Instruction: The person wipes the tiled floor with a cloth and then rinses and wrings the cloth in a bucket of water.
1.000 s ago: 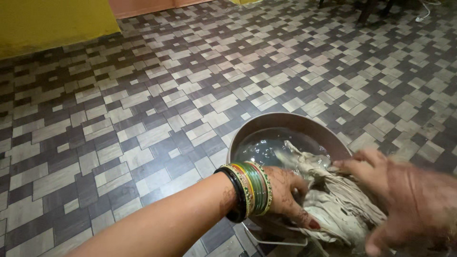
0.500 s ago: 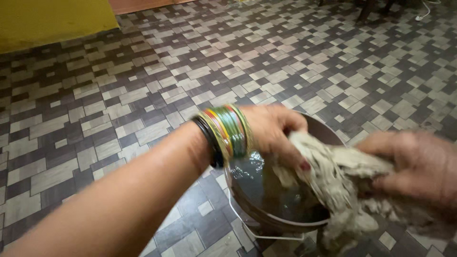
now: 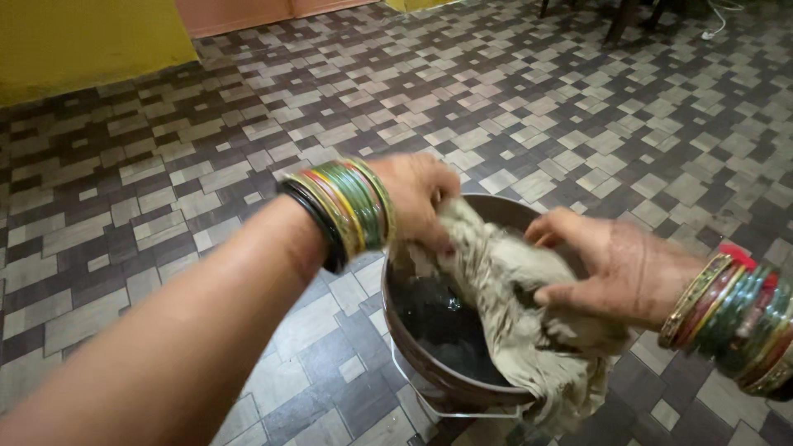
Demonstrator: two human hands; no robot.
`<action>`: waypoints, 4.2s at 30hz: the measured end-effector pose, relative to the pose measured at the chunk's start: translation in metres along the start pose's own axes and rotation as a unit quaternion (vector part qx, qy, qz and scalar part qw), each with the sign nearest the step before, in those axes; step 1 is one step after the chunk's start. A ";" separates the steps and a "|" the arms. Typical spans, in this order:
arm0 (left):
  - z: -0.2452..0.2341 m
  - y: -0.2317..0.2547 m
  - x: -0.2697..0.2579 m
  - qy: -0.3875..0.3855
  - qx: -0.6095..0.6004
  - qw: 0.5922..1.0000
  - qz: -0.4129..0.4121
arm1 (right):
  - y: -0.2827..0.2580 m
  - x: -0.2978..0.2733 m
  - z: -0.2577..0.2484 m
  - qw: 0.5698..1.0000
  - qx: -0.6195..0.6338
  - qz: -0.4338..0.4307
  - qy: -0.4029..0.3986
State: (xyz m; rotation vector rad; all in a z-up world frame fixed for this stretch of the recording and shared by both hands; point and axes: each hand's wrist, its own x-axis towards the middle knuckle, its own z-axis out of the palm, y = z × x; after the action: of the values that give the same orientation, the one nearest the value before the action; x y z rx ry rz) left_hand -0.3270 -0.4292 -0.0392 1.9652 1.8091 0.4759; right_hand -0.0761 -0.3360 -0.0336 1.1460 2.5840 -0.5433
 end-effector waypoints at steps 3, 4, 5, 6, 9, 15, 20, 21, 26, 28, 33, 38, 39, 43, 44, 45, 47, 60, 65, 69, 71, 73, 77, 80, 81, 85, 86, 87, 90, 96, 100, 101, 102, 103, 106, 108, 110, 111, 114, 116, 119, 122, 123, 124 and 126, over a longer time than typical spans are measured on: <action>0.023 0.006 0.001 -0.073 0.087 0.993 -0.033 | 0.019 0.000 0.017 0.982 -0.065 -0.165 0.065; 0.030 0.008 0.001 -0.073 0.087 0.993 -0.033 | 0.019 -0.004 0.018 0.980 -0.118 -0.138 0.078; 0.037 0.011 0.002 -0.065 0.123 0.990 -0.033 | 0.019 -0.011 0.017 0.980 -0.119 -0.138 0.078; 0.044 0.014 0.003 -0.057 0.161 0.985 -0.033 | 0.019 -0.022 0.015 0.986 -0.163 -0.045 0.002; 0.064 0.030 0.004 -0.059 0.168 0.984 0.017 | 0.016 -0.041 0.026 0.967 -0.206 0.029 -0.150; 0.108 0.043 0.000 -0.126 0.144 0.981 0.040 | 0.033 -0.056 0.081 0.913 -0.351 0.007 -0.207; 0.137 0.039 0.025 -0.179 0.183 0.966 -0.024 | 0.091 -0.058 0.145 0.886 -0.437 0.052 -0.150; 0.142 0.034 0.027 -0.178 0.183 0.967 -0.025 | 0.110 -0.050 0.150 0.887 -0.451 -0.083 -0.059; 0.153 0.010 0.028 -0.209 0.153 0.966 0.001 | 0.122 -0.050 0.174 0.923 -0.347 -0.112 0.124; 0.146 0.009 0.025 -0.209 0.151 0.966 -0.008 | 0.101 -0.052 0.136 0.876 -0.444 -0.185 0.034; 0.092 0.025 0.005 -0.234 0.140 0.962 -0.032 | 0.043 -0.066 0.046 0.966 -0.154 0.176 -0.112; 0.049 0.041 -0.011 -0.250 0.120 0.959 -0.049 | 0.052 -0.050 0.003 0.937 0.346 0.051 0.020; 0.043 0.042 -0.011 -0.250 0.120 0.960 -0.048 | 0.049 -0.045 -0.007 0.917 0.377 0.123 0.049; 0.022 0.034 -0.011 -0.211 0.111 0.968 -0.077 | 0.021 -0.037 -0.055 0.860 0.493 0.058 0.122; 0.018 0.031 -0.011 -0.186 0.075 0.976 -0.081 | 0.011 -0.036 -0.061 0.860 0.493 0.058 0.123; 0.015 0.031 -0.010 -0.186 0.075 0.976 -0.080 | 0.000 -0.034 -0.066 0.887 0.428 0.098 0.144; 0.008 0.032 -0.009 -0.133 0.100 0.980 -0.105 | -0.015 -0.035 -0.066 0.908 0.361 0.136 0.165; 0.093 0.027 0.009 -0.170 0.185 0.966 -0.061 | -0.063 0.014 0.036 0.977 -0.140 0.071 -0.146; 0.134 -0.001 0.029 -0.203 0.194 0.958 -0.059 | -0.032 0.057 0.076 0.970 -0.172 0.061 -0.158; 0.153 -0.013 0.039 -0.225 0.189 0.954 -0.052 | 0.024 0.129 0.152 0.961 -0.218 -0.002 -0.173; 0.151 -0.013 0.039 -0.231 0.189 0.954 -0.045 | 0.051 0.153 0.179 0.948 -0.255 0.000 -0.190; 0.142 -0.008 0.036 -0.233 0.186 0.954 -0.038 | 0.060 0.166 0.193 0.951 -0.252 -0.054 -0.171; 0.105 0.011 0.019 -0.215 0.123 0.966 -0.080 | 0.046 0.152 0.183 0.961 -0.227 -0.043 -0.149; 0.081 0.024 0.004 -0.202 0.087 0.967 -0.130 | 0.018 0.127 0.153 0.978 -0.189 -0.013 -0.092; 0.076 0.025 0.003 -0.203 0.087 0.967 -0.125 | 0.014 0.120 0.134 0.991 -0.065 -0.066 -0.095; 0.067 0.018 0.007 -0.140 -0.018 0.981 -0.134 | 0.004 0.102 0.063 0.938 0.282 -0.140 -0.142; 0.068 0.016 0.008 -0.144 -0.048 0.980 -0.126 | -0.001 0.099 0.051 0.919 0.312 -0.216 -0.110; 0.068 0.014 0.008 -0.145 -0.048 0.981 -0.122 | -0.003 0.094 0.035 0.942 0.261 -0.202 -0.059; 0.069 0.016 0.010 -0.167 -0.161 0.967 -0.109 | -0.020 0.074 -0.016 0.954 0.221 -0.191 0.063; 0.077 0.016 0.011 -0.087 -0.317 0.944 -0.019 | -0.051 0.026 -0.090 0.823 0.436 -0.351 0.093; 0.072 0.015 0.011 -0.093 -0.225 0.963 -0.119 | -0.059 -0.007 -0.125 0.797 0.531 -0.272 0.099; 0.071 0.016 0.010 -0.099 -0.278 0.945 -0.139 | -0.060 -0.013 -0.132 0.798 0.532 -0.260 0.111; 0.069 0.016 0.011 -0.100 -0.279 0.945 -0.138 | -0.059 -0.016 -0.134 0.800 0.533 -0.247 0.122; 0.064 0.017 0.012 -0.101 -0.216 0.958 -0.158 | -0.057 -0.018 -0.132 0.800 0.533 -0.246 0.123; 0.044 0.023 0.012 -0.101 -0.109 0.971 -0.189 | -0.047 -0.011 -0.118 0.799 0.536 -0.237 0.134; 0.032 0.029 0.009 -0.102 -0.066 0.971 -0.206 | -0.039 0.003 -0.105 0.920 0.336 -0.126 0.158; 0.022 0.037 0.004 -0.078 -0.077 0.980 -0.167 | -0.025 0.020 -0.083 0.986 0.090 0.011 0.142; 0.018 0.040 0.001 -0.077 -0.077 0.979 -0.171 | -0.016 0.029 -0.069 0.992 0.047 -0.006 0.113; 0.012 0.047 -0.003 -0.051 0.002 0.986 -0.161 | -0.001 0.062 -0.024 0.994 -0.059 -0.059 0.069; 0.016 0.046 -0.006 -0.045 0.009 0.990 -0.133 | 0.005 0.064 -0.003 1.000 -0.006 0.001 0.008; 0.031 0.042 -0.006 0.021 0.043 0.997 -0.057 | -0.001 0.064 0.015 0.998 -0.030 0.047 -0.005; 0.039 0.043 0.005 -0.008 0.167 0.982 -0.085 | -0.007 0.063 0.030 0.982 -0.155 -0.031 0.099; 0.040 0.043 0.007 -0.008 0.167 0.982 -0.086 | -0.009 0.062 0.034 0.963 -0.204 -0.092 0.149; 0.042 0.042 0.007 -0.025 0.162 0.983 -0.082 | -0.013 0.061 0.038 0.963 -0.204 -0.094 0.148; 0.051 0.039 0.010 -0.041 0.156 0.984 -0.079 | -0.025 0.060 0.045 0.986 -0.142 -0.067 0.049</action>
State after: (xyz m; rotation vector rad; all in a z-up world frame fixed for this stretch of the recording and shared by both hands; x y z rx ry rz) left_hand -0.2667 -0.4252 -0.0622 1.9804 2.0671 0.0602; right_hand -0.1305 -0.3317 -0.0915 0.9313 2.7243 -0.1373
